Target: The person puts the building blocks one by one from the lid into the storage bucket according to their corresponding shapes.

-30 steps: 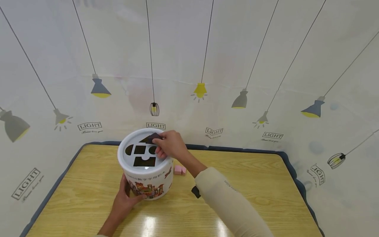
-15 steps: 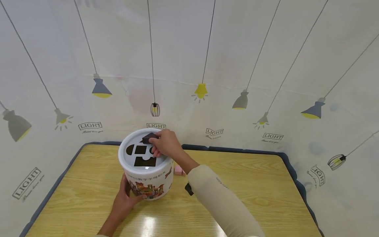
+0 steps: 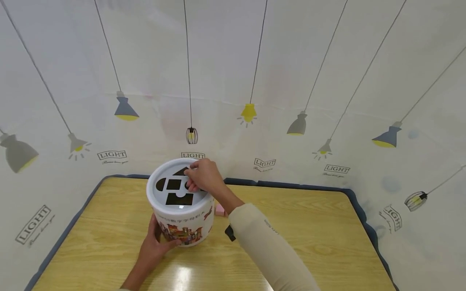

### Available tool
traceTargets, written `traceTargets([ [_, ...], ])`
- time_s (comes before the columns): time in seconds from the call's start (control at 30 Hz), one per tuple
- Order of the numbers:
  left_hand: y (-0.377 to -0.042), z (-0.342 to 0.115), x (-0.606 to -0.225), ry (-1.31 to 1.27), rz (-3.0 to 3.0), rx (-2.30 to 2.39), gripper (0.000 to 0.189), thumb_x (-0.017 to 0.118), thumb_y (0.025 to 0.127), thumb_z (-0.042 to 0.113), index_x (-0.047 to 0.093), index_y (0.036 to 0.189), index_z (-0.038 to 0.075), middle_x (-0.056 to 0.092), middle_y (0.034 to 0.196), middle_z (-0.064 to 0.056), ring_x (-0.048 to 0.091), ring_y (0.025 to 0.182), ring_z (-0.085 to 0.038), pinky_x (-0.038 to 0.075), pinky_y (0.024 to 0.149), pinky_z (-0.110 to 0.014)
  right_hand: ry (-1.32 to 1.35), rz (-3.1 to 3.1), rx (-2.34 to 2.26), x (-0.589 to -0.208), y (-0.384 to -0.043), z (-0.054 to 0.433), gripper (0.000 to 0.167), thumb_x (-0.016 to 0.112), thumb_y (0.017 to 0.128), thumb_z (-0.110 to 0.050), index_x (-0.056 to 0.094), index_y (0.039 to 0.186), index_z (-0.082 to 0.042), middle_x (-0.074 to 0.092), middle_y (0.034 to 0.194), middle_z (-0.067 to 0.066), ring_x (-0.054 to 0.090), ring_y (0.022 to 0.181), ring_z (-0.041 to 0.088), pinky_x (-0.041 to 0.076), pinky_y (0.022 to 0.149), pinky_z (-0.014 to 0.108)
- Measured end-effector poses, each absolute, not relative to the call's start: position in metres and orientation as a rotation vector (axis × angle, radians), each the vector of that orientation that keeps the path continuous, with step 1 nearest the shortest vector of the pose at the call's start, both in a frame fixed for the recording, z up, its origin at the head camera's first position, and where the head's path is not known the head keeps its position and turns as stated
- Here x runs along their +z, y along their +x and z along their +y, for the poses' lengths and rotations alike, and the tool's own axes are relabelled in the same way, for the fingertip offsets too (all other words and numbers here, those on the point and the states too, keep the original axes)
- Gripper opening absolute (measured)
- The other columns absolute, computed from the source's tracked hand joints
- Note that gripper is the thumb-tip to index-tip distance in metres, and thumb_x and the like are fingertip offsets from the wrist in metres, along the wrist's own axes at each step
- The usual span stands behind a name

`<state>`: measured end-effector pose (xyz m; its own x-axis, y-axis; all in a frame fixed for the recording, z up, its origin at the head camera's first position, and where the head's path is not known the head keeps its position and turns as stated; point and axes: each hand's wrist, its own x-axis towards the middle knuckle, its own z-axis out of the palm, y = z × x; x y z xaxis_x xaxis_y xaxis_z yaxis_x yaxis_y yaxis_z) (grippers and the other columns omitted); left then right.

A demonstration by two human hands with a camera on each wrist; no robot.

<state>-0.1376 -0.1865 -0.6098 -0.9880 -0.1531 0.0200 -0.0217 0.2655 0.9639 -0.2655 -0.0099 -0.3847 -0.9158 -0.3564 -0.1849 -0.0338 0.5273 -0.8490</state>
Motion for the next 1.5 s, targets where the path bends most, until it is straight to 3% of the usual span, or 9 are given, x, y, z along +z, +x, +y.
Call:
traceTargets([
  [0.8,-0.136,-0.184,-0.606,0.164,-2.415,-1.846,0.128,0.091,0.06,0.039,0.003,0.151,0.05,0.023,0.161,-0.002,0.023,0.147,-0.026,0.022,0.122,-0.044,-0.348,2.326,-1.583,-0.391,-0.266,0.02,0.036,0.062,0.096,-0.025,0.063,0.128,-0.008,0.069,0.074,0.011,0.065,0.056,0.019,0.062,0.056,0.03],
  [1.5,-0.136,-0.185,-0.604,0.165,-2.42,-1.821,0.13,0.093,0.059,0.036,0.002,0.151,0.052,0.024,0.161,-0.003,0.025,0.146,-0.026,0.024,0.121,-0.041,-0.324,2.29,-1.689,-0.4,-0.255,0.062,0.035,0.063,0.095,-0.02,0.063,0.127,-0.004,0.068,0.074,0.014,0.066,0.059,0.019,0.064,0.06,0.035],
])
